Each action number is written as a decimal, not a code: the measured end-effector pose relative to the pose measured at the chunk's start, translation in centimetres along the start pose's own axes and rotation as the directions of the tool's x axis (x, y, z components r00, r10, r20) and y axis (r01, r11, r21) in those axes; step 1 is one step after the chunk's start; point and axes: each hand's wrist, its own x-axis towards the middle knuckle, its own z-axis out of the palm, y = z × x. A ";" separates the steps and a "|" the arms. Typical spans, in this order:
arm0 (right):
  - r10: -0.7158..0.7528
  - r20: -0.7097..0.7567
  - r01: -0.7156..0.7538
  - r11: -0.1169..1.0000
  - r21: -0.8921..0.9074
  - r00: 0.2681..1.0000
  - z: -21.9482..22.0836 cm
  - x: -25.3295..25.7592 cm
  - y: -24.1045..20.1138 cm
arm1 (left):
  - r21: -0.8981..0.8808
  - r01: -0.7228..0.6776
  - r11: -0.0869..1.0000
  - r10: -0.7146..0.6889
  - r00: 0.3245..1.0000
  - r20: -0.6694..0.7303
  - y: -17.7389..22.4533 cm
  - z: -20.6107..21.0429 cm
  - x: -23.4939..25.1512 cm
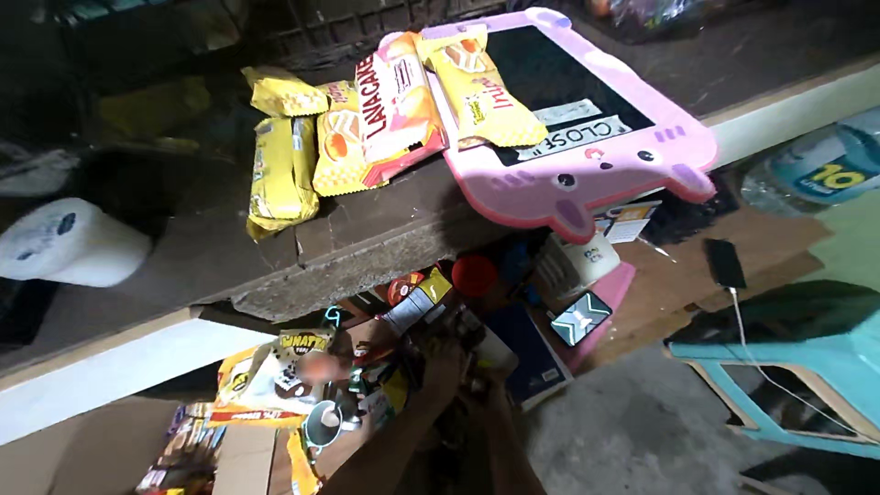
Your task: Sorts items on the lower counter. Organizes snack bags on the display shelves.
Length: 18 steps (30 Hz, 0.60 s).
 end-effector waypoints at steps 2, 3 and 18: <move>-0.006 0.020 0.007 0.999 -0.046 1.000 0.2 -0.6 -0.3 | -0.037 0.005 0.999 -0.006 1.000 -0.026 0.5 -1.1 -0.7; -0.024 0.027 0.026 0.996 -0.086 0.999 0.3 -1.1 -0.7 | -0.053 0.012 0.998 -0.013 1.000 -0.019 0.8 -1.8 -1.1; -0.358 0.155 0.373 0.694 -0.615 0.921 3.9 -17.5 -10.9 | -0.702 -0.156 0.695 -0.099 0.946 -0.309 6.5 -8.4 -11.1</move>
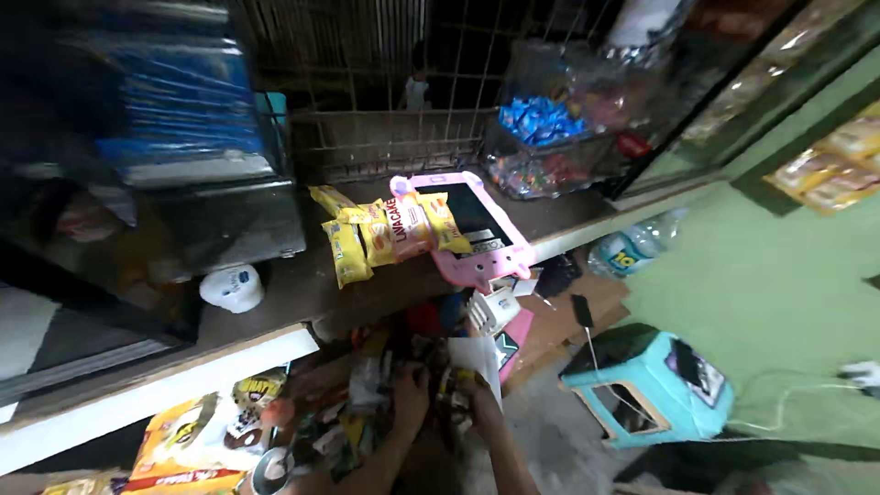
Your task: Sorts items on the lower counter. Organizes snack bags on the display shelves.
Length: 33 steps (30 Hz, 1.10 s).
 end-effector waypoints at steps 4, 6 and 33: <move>-0.165 0.094 0.181 0.961 -0.209 0.982 0.1 -2.7 -4.7 | -0.191 0.000 0.982 -0.005 1.000 -0.030 2.2 -0.3 -2.2; -0.200 0.184 0.254 0.902 -0.348 0.962 0.0 -3.9 -7.0 | -0.327 0.025 0.945 -0.034 0.999 -0.022 3.6 -0.9 -3.7; -0.427 0.453 0.468 0.883 0.023 0.783 -0.7 -22.9 -8.5 | -0.844 -0.102 0.527 0.008 0.993 -0.115 6.9 -9.1 -25.0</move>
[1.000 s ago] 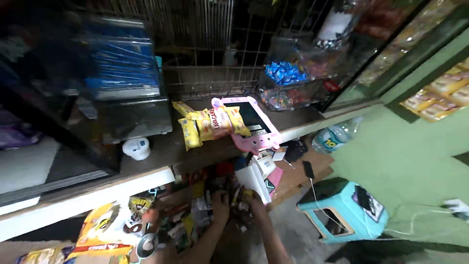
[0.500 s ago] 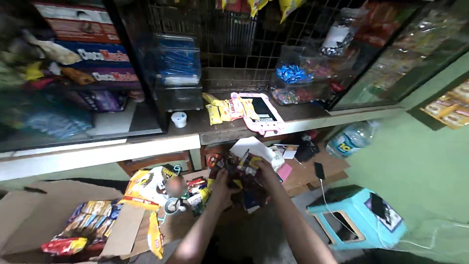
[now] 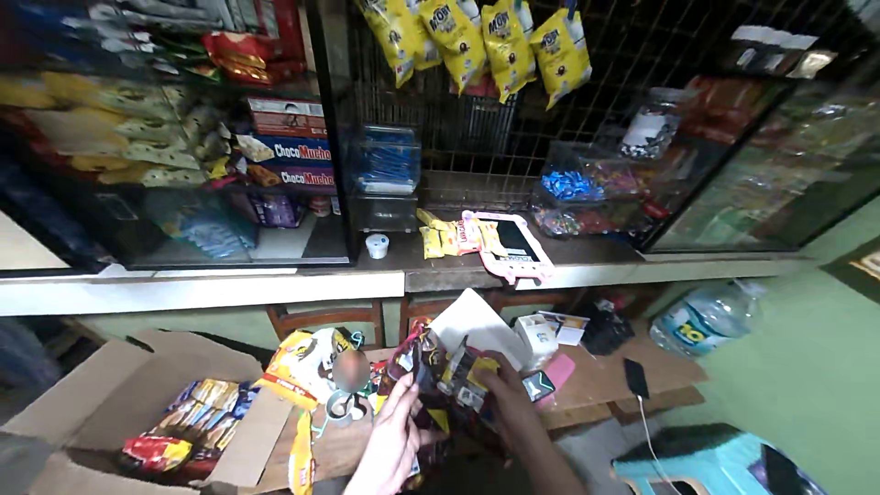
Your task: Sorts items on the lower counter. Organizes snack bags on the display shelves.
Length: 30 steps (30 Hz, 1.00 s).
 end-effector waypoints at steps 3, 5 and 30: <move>-0.077 -0.032 0.079 0.996 0.048 0.997 -0.6 -0.8 -2.2 | 0.046 -0.066 0.997 0.061 0.994 0.091 1.7 1.6 -0.1; -0.183 -0.083 0.190 0.978 0.081 0.980 -1.1 -0.5 -4.0 | 0.098 -0.138 0.986 0.114 0.970 0.215 3.8 3.4 0.6; -0.071 -0.519 0.368 0.787 0.496 0.852 0.6 29.0 -9.9 | 0.739 -0.416 0.530 0.332 0.903 0.271 14.6 13.5 34.2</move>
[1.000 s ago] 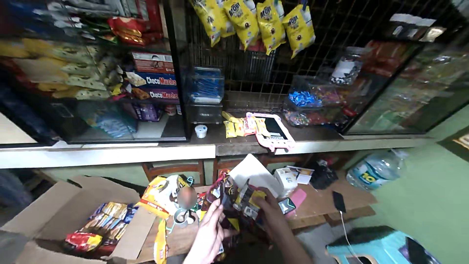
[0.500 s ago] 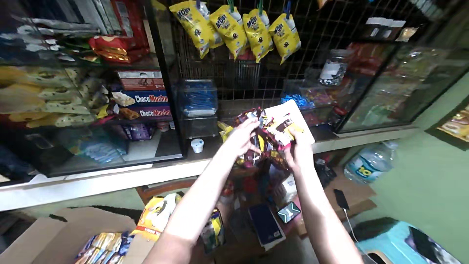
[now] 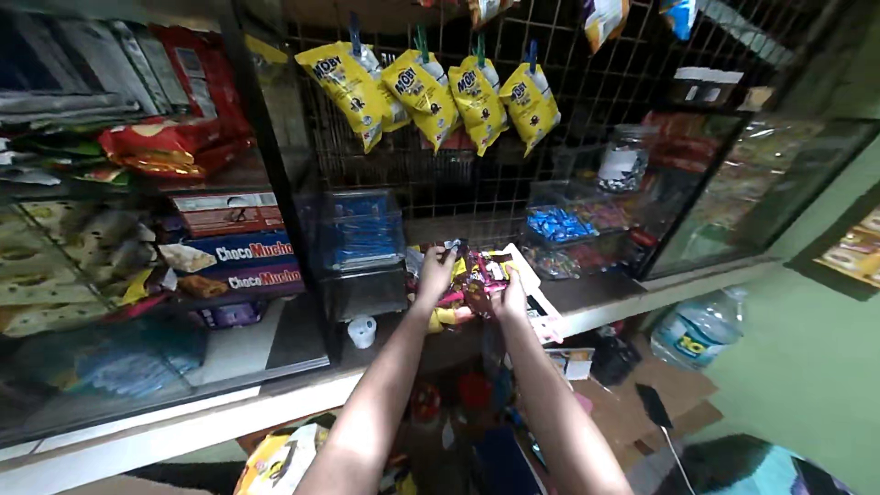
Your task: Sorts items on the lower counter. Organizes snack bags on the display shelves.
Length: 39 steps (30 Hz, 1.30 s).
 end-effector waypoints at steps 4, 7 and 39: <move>-0.102 -0.021 0.100 0.992 -0.078 0.995 -1.5 1.8 -0.6 | 0.238 -0.288 0.928 0.274 0.957 0.091 -0.4 -0.4 -2.6; -0.081 -0.021 0.082 0.996 0.029 0.996 -2.3 3.7 -1.1 | 0.525 -0.340 0.780 0.217 0.934 0.283 -0.7 -0.7 -2.7; -0.068 0.988 0.682 0.730 -0.045 0.137 2.1 -11.5 -1.9 | -0.231 -0.463 0.856 0.353 0.850 -0.392 -0.9 -10.9 -21.5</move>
